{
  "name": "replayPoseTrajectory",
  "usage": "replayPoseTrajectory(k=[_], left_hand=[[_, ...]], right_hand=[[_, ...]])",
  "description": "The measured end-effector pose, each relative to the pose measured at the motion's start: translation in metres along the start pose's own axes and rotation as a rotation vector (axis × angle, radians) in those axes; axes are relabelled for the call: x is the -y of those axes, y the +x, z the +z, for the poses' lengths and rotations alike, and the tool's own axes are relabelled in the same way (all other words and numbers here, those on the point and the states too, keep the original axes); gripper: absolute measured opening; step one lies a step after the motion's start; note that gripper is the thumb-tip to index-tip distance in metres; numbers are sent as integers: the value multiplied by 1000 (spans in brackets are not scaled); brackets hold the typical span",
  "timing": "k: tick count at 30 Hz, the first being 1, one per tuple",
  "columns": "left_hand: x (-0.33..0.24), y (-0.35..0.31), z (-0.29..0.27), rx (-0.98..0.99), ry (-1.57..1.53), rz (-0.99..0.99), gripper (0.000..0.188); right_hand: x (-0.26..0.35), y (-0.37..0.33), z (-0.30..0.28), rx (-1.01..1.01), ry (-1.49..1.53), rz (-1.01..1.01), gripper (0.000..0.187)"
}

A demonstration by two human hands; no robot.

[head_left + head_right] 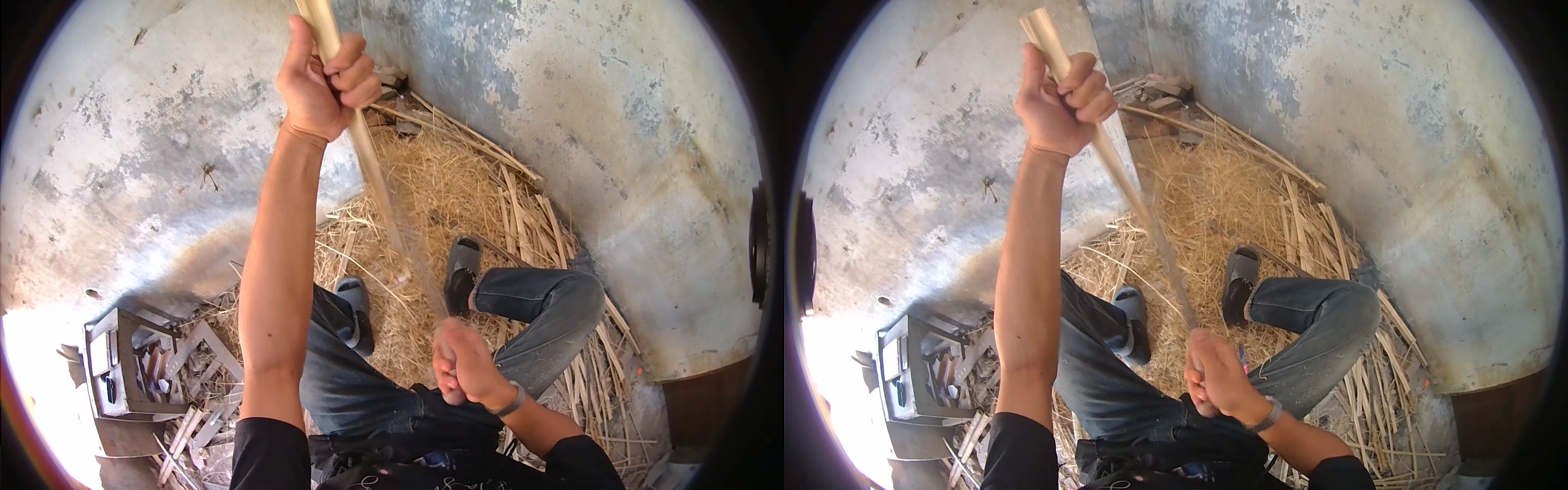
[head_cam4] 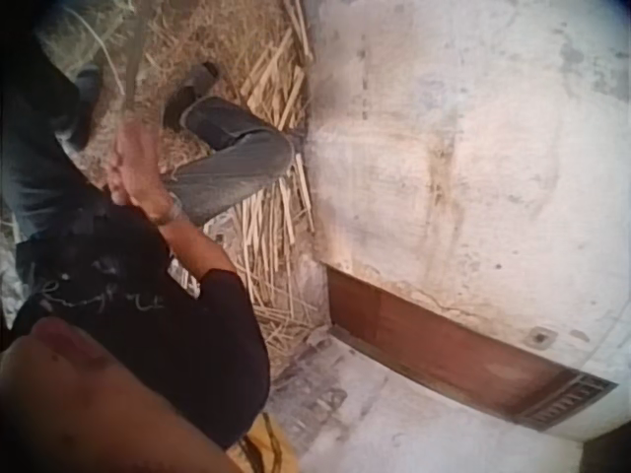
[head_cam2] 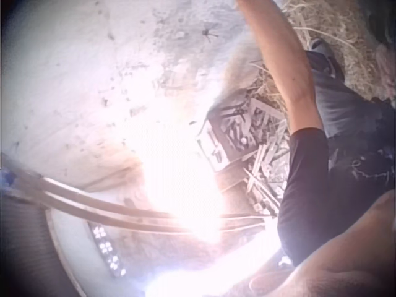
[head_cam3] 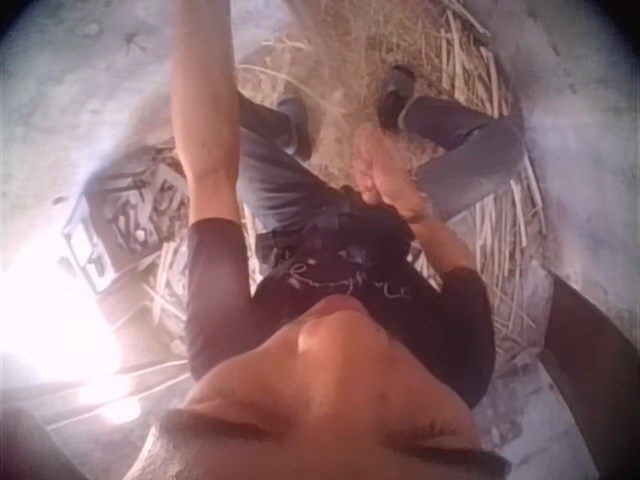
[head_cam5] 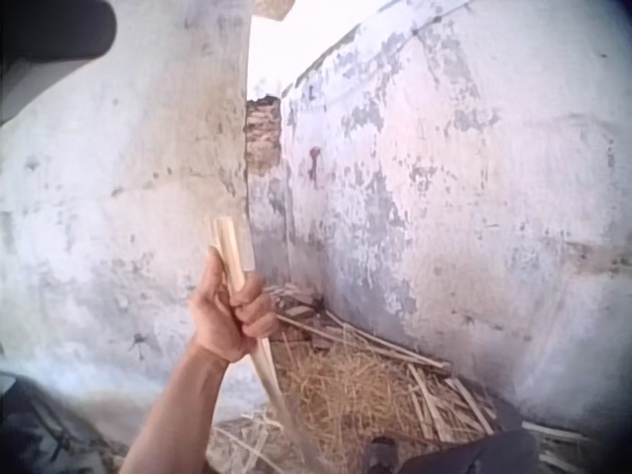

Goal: The person strips the outer bark from a length of bamboo using a knife, then uses a larger blade to continue processing the wood.

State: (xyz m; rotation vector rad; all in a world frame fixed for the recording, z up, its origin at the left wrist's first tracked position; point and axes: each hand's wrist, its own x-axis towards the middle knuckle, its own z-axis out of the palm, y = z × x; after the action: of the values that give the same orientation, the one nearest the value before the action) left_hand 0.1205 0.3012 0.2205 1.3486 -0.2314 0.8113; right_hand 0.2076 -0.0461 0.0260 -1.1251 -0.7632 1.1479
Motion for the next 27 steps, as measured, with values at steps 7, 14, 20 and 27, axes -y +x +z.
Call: replayPoseTrajectory(k=[7, 14, 20, 27], left_hand=[[-13, -9, -12, -17, -64, -21, 70], [-6, -2, -9, 75, -149, -25, 70], [-6, -21, -29, 145, -244, -14, 66], [-15, -18, -25, -39, 0, 69, 65]], right_hand=[[40, 12, -14, -16, 231, 354, 54], [15, 16, -4, 5, 279, 77, 50], [11, 15, -2, 46, 153, 402, 44], [43, 0, -2, -169, 158, -161, 38]])
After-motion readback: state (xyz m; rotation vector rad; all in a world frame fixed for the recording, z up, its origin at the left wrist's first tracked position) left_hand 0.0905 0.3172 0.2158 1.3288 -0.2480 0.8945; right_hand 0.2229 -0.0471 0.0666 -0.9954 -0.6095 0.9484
